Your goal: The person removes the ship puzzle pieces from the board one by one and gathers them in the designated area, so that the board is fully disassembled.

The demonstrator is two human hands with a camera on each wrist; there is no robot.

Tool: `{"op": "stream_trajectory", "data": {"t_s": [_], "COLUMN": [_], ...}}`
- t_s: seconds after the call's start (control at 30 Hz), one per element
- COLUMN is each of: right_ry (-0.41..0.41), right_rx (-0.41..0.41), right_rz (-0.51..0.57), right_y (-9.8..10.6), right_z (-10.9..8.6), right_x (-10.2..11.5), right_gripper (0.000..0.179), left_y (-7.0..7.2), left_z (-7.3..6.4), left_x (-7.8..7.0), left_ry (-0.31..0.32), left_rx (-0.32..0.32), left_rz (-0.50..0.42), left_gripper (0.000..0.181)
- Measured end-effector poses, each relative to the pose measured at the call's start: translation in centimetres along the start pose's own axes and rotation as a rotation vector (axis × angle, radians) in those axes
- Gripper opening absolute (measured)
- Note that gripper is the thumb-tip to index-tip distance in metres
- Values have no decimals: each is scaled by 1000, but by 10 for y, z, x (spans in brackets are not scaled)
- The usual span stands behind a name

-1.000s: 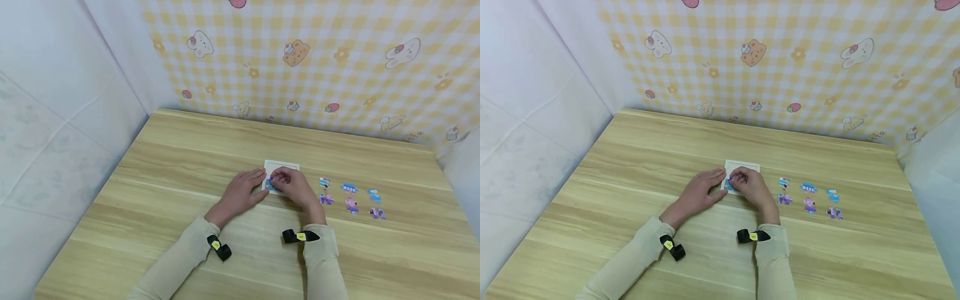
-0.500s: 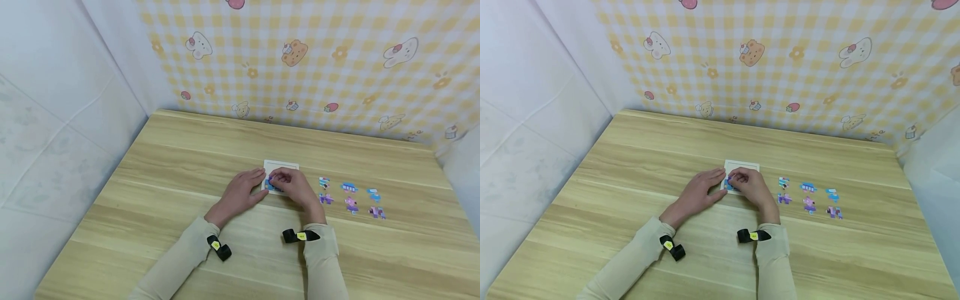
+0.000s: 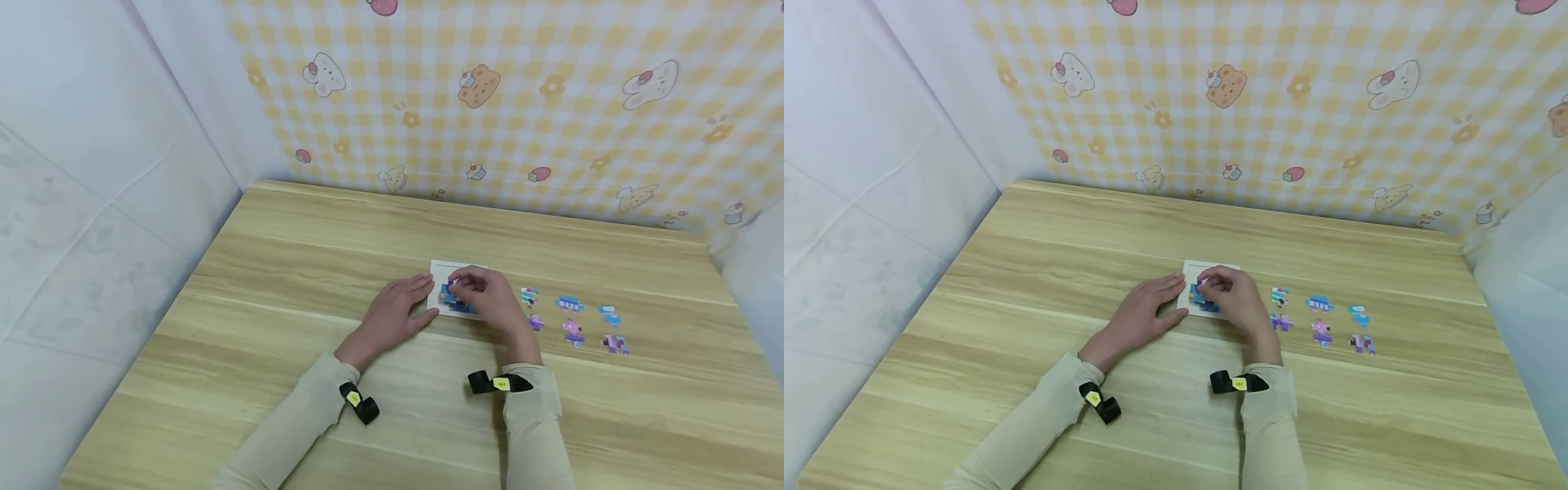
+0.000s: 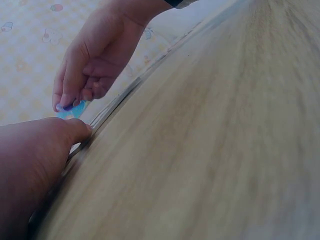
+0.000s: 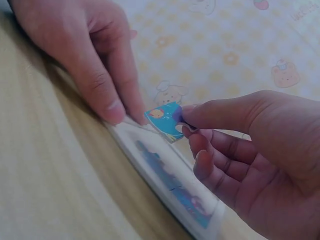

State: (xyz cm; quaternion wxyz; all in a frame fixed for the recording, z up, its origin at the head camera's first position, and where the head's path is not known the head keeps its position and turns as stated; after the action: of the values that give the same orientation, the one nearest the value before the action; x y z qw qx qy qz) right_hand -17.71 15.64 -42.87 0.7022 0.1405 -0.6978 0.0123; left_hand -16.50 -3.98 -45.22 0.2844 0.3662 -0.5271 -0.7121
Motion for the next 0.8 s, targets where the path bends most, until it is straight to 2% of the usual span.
{"op": "stream_trajectory", "data": {"t_s": [0.17,0.3,0.4,0.53,0.63,0.8], "right_ry": [-16,-20,-24,-48,-95,-169], "right_rx": [-54,-59,-53,-14,16,27], "right_rz": [-49,-96,-126,-111,-92,-121], "right_y": [11,25,40,61,76,95], "right_z": [-13,-29,-46,-67,-82,-100], "right_x": [8,7,5,5,5,1], "right_gripper": [23,24,22,21,21,21], "left_y": [-1,1,1,3,3,2], "left_z": [1,-1,-2,-3,-3,0], "left_x": [-1,-1,-1,1,2,0], "left_ry": [-5,5,4,26,31,19], "left_rx": [9,15,26,38,36,47], "left_rz": [8,5,1,4,-3,-13], "left_gripper": [61,61,61,61,61,62]}}
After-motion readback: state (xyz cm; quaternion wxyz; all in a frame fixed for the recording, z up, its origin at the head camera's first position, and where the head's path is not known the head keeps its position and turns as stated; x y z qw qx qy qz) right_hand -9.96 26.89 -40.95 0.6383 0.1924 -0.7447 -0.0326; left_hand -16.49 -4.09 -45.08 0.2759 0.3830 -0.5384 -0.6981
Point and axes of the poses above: each hand's wrist, its own z-axis towards the middle knuckle, its own y-axis out of the back of the hand, x = y × z, the point moved 4 cm from there along z, towards the middle knuckle, and after that the axes turned 15 degrees about z, right-handed, at the moved point
